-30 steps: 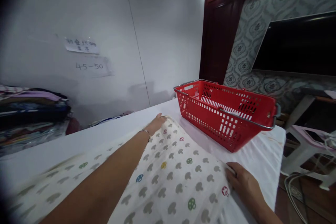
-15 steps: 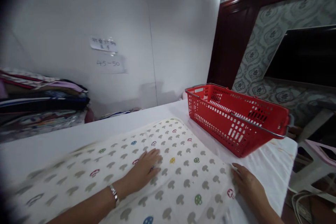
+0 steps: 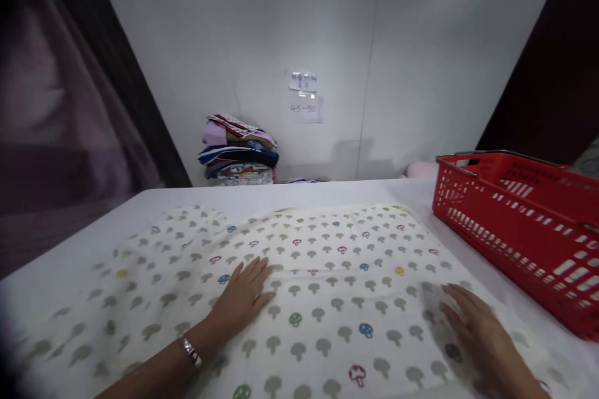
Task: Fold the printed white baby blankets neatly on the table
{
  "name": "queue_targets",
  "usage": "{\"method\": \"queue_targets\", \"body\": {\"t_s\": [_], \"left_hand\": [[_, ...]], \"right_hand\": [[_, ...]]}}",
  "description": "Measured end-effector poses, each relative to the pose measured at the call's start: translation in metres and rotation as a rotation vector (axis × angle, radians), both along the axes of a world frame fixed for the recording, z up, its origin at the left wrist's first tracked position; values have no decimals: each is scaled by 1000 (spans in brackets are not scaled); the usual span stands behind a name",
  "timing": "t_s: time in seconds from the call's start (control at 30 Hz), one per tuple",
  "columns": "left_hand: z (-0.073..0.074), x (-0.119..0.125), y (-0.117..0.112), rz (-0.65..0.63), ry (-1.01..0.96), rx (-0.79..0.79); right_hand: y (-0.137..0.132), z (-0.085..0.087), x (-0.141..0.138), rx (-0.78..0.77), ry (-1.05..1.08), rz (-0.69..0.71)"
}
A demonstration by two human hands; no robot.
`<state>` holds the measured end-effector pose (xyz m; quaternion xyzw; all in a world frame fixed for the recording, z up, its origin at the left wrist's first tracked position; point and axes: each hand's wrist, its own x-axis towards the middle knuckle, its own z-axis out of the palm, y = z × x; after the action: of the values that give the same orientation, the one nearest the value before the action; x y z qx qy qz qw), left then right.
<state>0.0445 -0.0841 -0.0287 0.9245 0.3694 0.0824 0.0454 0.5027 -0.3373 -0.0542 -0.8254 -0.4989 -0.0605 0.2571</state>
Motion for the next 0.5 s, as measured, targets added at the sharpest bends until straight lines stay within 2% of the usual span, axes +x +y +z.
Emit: {"method": "queue_targets", "body": {"t_s": [0.13,0.23,0.33,0.5], "left_hand": [[9,-29,6,84,-45,-39],[18,-33,25,72,-128,-19],[25,-13,56,43,-184,22],[29,54,115,-45,-198,43]], "right_hand": [[82,10,-67,-61,55,256],[141,22,-97,-37,44,422],[199,36,-107,-83,47,344],[281,48,-102,-294,-37,262]]}}
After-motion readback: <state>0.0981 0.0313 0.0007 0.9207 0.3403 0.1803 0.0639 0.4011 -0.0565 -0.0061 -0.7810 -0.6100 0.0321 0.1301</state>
